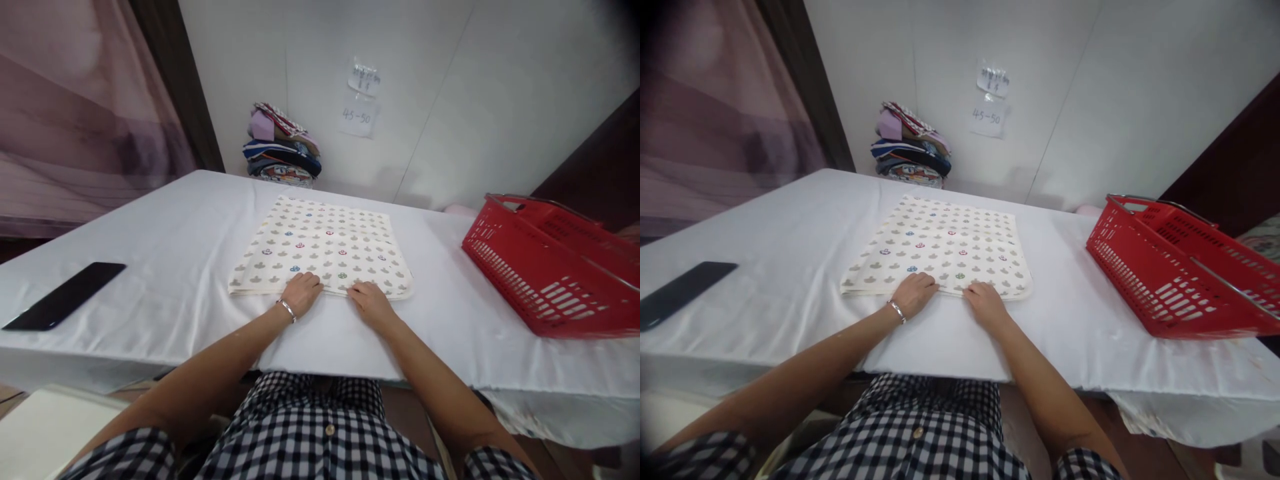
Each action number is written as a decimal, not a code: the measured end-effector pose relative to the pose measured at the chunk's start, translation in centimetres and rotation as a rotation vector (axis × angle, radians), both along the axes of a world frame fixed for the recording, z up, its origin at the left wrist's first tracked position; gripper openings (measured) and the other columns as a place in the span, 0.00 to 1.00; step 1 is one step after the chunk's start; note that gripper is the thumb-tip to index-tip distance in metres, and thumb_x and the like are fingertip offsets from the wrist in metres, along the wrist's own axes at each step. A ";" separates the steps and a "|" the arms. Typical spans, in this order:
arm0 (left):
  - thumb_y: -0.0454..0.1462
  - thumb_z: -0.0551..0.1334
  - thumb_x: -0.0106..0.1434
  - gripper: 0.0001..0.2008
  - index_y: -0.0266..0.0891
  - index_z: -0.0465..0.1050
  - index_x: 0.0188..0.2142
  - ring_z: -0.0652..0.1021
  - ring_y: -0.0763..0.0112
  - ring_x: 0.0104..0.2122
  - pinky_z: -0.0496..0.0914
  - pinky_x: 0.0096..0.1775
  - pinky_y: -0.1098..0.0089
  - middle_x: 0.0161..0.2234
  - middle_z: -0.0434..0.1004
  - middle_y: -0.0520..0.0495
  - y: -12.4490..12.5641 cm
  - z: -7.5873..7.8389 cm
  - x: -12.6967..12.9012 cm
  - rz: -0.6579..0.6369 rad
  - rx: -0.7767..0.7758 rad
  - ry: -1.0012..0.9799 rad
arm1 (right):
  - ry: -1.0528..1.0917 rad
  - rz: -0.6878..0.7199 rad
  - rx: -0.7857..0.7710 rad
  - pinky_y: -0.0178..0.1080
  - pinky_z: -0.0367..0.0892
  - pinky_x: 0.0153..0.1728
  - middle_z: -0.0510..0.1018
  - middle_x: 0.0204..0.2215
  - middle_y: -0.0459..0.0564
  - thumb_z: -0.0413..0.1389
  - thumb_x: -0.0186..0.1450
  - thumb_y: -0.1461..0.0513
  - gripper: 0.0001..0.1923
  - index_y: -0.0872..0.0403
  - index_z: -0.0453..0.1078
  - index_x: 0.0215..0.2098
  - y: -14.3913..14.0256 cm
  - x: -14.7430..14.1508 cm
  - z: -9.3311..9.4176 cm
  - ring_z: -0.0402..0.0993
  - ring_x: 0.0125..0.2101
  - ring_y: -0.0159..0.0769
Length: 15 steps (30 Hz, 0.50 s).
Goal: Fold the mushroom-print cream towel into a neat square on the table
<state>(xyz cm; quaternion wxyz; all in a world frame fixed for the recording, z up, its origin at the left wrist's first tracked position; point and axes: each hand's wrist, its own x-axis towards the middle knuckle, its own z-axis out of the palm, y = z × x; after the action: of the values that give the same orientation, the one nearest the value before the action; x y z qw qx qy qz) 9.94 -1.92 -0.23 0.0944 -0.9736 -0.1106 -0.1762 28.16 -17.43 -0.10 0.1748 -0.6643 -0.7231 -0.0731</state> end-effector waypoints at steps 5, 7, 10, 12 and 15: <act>0.30 0.52 0.63 0.10 0.38 0.72 0.34 0.68 0.65 0.35 0.59 0.35 0.65 0.33 0.71 0.45 -0.1 0.0 0.2 0.014 -0.014 0.032 | -0.059 -0.017 -0.056 0.38 0.57 0.39 0.72 0.40 0.51 0.45 0.62 0.71 0.17 0.52 0.67 0.46 0.0 -0.3 0.4 0.62 0.38 0.37; 0.30 0.52 0.62 0.10 0.38 0.71 0.35 0.68 0.65 0.35 0.59 0.35 0.65 0.34 0.71 0.45 -0.3 0.1 0.1 0.020 -0.021 0.051 | -0.078 -0.029 -0.077 0.39 0.57 0.39 0.72 0.39 0.52 0.45 0.62 0.71 0.18 0.53 0.68 0.46 0.1 -0.3 0.4 0.62 0.38 0.38; 0.32 0.53 0.62 0.08 0.38 0.71 0.36 0.68 0.65 0.36 0.60 0.35 0.65 0.35 0.71 0.45 -0.6 0.5 -0.3 0.026 -0.046 0.065 | -0.022 -0.038 -0.104 0.38 0.59 0.39 0.72 0.39 0.51 0.45 0.61 0.72 0.19 0.52 0.68 0.45 0.2 0.0 0.7 0.63 0.38 0.37; 0.34 0.54 0.62 0.07 0.38 0.70 0.36 0.68 0.65 0.36 0.60 0.36 0.65 0.35 0.71 0.45 -0.7 0.6 -0.4 0.033 -0.067 0.069 | 0.073 -0.031 -0.117 0.37 0.60 0.39 0.73 0.39 0.49 0.45 0.60 0.73 0.20 0.51 0.69 0.44 0.3 0.5 1.1 0.64 0.40 0.36; 0.34 0.54 0.62 0.08 0.39 0.71 0.36 0.69 0.65 0.37 0.61 0.36 0.65 0.35 0.71 0.45 -0.5 0.6 -0.2 0.042 -0.081 0.079 | 0.219 -0.008 -0.136 0.37 0.62 0.41 0.73 0.40 0.48 0.45 0.59 0.73 0.20 0.50 0.70 0.42 0.5 1.2 2.0 0.66 0.41 0.35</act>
<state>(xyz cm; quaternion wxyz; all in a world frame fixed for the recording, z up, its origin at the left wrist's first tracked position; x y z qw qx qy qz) 9.71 -2.46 0.42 0.0628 -0.9803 -0.1343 -0.1308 29.38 -16.89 1.92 0.2068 -0.6815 -0.7004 0.0484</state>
